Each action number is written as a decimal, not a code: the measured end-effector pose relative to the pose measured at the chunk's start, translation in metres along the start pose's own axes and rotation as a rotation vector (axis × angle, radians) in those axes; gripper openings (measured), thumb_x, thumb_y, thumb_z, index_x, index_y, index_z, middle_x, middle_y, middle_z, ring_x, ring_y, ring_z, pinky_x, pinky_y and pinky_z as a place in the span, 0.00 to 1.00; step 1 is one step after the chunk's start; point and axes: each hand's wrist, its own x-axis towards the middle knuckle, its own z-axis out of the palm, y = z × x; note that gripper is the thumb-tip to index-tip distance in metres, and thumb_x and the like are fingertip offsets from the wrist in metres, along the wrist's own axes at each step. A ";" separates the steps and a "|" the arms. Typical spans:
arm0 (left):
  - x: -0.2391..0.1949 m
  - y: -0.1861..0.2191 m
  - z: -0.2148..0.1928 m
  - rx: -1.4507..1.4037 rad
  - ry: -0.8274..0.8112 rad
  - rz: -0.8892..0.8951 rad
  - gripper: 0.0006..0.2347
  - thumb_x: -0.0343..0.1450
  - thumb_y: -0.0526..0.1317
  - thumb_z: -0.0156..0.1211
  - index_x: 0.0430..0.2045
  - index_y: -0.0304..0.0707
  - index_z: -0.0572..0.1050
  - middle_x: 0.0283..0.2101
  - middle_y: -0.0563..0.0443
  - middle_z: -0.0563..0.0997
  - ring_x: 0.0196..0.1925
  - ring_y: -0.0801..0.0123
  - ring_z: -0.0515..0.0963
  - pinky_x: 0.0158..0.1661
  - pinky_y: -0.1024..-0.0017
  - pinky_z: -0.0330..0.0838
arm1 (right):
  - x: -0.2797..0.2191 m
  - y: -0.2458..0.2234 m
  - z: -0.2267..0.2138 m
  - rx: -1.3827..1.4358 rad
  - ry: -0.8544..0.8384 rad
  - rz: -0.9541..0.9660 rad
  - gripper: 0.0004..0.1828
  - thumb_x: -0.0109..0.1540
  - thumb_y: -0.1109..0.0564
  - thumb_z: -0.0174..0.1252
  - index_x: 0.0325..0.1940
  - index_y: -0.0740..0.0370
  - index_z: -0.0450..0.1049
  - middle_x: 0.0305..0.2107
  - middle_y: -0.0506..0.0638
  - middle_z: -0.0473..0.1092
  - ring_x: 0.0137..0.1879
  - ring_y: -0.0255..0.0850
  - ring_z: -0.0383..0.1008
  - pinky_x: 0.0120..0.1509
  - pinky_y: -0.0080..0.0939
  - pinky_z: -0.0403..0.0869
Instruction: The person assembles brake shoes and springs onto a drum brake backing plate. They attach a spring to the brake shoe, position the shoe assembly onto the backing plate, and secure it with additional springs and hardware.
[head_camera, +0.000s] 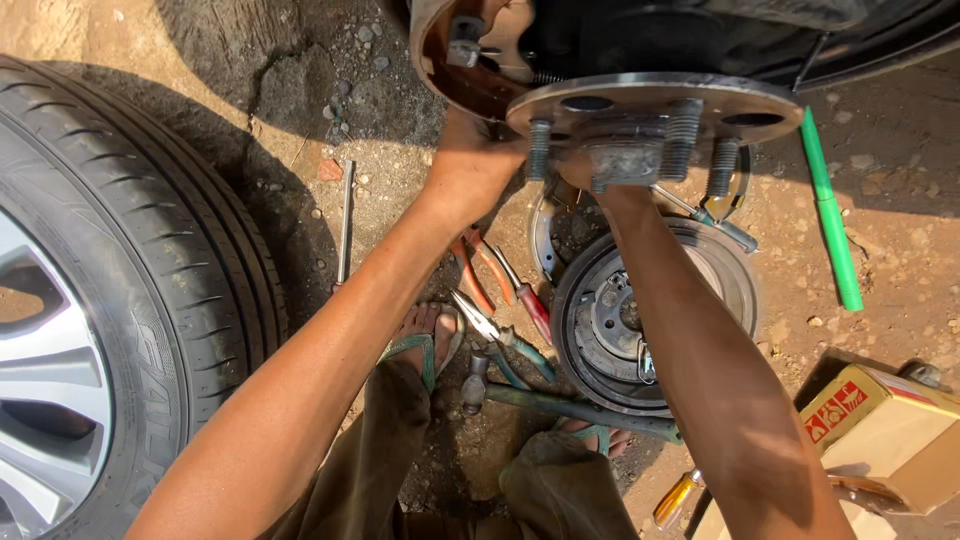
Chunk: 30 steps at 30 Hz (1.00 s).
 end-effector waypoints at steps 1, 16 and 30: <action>-0.003 0.007 -0.001 0.029 -0.029 0.016 0.09 0.70 0.36 0.67 0.43 0.38 0.80 0.49 0.47 0.87 0.54 0.61 0.87 0.57 0.68 0.84 | -0.012 0.005 0.003 -0.080 0.027 -0.264 0.14 0.80 0.50 0.43 0.47 0.57 0.70 0.40 0.55 0.70 0.47 0.47 0.69 0.59 0.51 0.70; -0.021 0.066 0.031 0.283 0.053 -0.002 0.14 0.69 0.36 0.70 0.45 0.23 0.79 0.45 0.28 0.84 0.51 0.39 0.84 0.68 0.47 0.67 | -0.112 0.158 -0.047 -1.372 0.341 -1.808 0.24 0.54 0.64 0.75 0.50 0.65 0.72 0.36 0.52 0.72 0.36 0.47 0.78 0.30 0.53 0.85; -0.028 0.050 0.032 -0.004 -0.157 -0.201 0.24 0.70 0.45 0.61 0.59 0.30 0.74 0.64 0.37 0.72 0.74 0.47 0.58 0.73 0.37 0.42 | -0.044 0.197 -0.071 -1.475 0.346 -1.900 0.29 0.59 0.64 0.71 0.62 0.65 0.70 0.43 0.54 0.70 0.51 0.46 0.71 0.64 0.57 0.74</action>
